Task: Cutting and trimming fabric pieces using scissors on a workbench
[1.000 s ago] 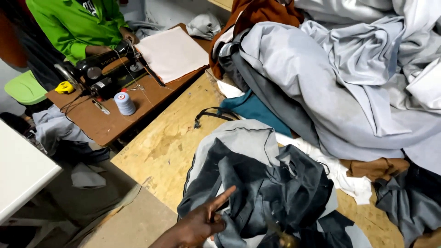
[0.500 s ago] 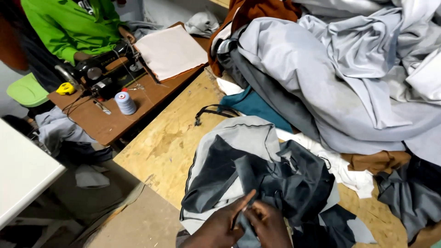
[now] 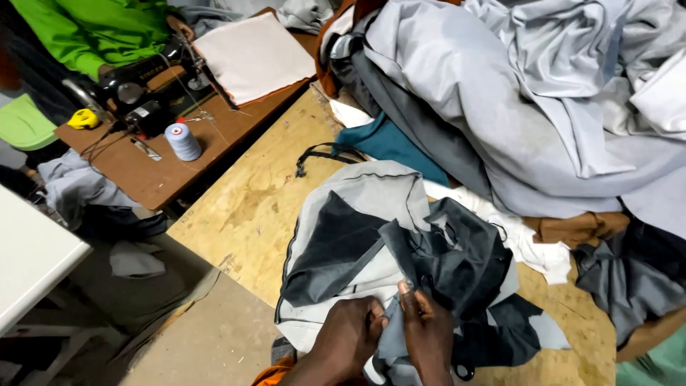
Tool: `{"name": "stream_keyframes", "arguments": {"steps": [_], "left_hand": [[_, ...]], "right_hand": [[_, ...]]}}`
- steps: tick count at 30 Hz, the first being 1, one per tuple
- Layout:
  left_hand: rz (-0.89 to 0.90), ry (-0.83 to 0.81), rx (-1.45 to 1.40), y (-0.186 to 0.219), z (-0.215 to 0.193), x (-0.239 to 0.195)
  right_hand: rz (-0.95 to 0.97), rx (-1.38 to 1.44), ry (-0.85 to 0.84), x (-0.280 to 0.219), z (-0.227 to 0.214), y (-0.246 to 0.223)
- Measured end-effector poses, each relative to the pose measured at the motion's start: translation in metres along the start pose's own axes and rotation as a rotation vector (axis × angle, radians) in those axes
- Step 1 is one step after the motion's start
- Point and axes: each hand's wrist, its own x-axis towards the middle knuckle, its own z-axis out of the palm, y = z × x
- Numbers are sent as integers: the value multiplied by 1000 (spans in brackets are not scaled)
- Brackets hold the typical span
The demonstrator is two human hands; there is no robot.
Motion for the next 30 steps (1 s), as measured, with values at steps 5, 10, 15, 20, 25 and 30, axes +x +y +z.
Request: {"name": "stream_keyframes", "arguments": {"steps": [5,10,15,20,25,30], "left_hand": [[25,-63,-60,10,-1,-3],[46,-130,-97,23,-6,-5],[44,-159,-149,30,-16,-12],[17,-152,-274,12,-13,-12],[-107,-76,-78,-14,-26,-15],[157,65,-20,-6,-16,-3]], "right_hand": [[153,36,40,-7,2,4],[257,95,113,-8,2,5],[177,9,148,-14,0,-4],[-269,-89,286,-9,-2,-3],[-154,109,-95,-14,-18,-33],[-303,6,-88,-5,-8,-22]]}}
